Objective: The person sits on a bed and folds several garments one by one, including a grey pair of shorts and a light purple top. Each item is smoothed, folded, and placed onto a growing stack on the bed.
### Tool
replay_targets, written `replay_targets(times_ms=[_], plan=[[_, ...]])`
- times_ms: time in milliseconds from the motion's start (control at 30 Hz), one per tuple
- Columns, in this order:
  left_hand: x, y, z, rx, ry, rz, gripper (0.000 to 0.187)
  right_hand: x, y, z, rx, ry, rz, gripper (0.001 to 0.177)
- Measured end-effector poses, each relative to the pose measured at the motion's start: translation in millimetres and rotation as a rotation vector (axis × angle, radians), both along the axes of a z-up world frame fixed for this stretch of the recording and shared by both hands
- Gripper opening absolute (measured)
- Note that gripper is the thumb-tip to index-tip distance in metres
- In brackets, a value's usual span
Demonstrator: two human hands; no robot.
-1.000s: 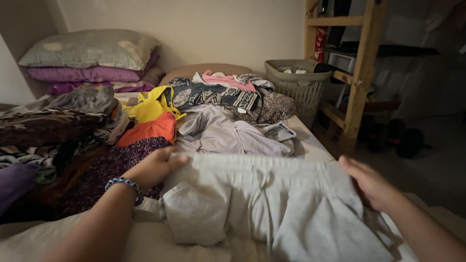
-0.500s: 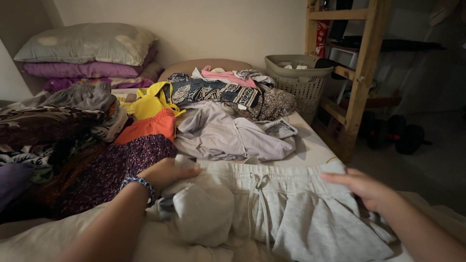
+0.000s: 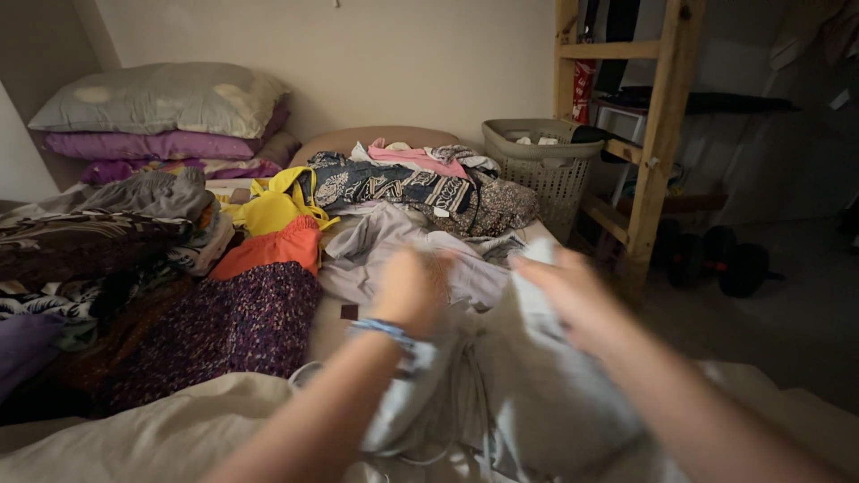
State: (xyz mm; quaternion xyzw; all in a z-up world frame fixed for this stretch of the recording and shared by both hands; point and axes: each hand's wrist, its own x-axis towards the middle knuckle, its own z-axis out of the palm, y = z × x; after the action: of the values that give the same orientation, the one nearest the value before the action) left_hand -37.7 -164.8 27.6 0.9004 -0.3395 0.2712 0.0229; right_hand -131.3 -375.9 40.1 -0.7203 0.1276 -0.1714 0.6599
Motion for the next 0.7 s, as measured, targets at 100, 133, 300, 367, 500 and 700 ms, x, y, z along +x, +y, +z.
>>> replay_targets(times_ms=[100,133,300,367,500,700], plan=[[-53.4,-55.7,5.4,-1.015,0.416,-0.103,0.039,2.3,41.0,9.2,-0.063,-0.191,0.051,0.039],[-60.0,-51.3,11.0,-1.043,0.542,-0.146,0.039,-3.1,42.3,14.9,-0.059,-0.142,0.036,0.040],[-87.1,-19.5,22.3,-0.981,0.929,-0.497,0.047,-26.2,31.1,22.4,-0.057,0.108,0.169,0.043],[-99.3,-12.2,22.2,-0.933,0.888,-0.483,0.045,-25.8,25.3,13.5,-0.139,0.163,0.210,0.043],[-117.7,3.3,23.5,-0.732,0.866,-0.285,0.044,-33.7,19.5,3.9,-0.049,0.219,0.277,0.055],[-121.9,0.6,17.7,-0.888,0.595,-0.363,0.030,-40.8,13.8,37.8,-0.018,0.348,0.498,0.042]])
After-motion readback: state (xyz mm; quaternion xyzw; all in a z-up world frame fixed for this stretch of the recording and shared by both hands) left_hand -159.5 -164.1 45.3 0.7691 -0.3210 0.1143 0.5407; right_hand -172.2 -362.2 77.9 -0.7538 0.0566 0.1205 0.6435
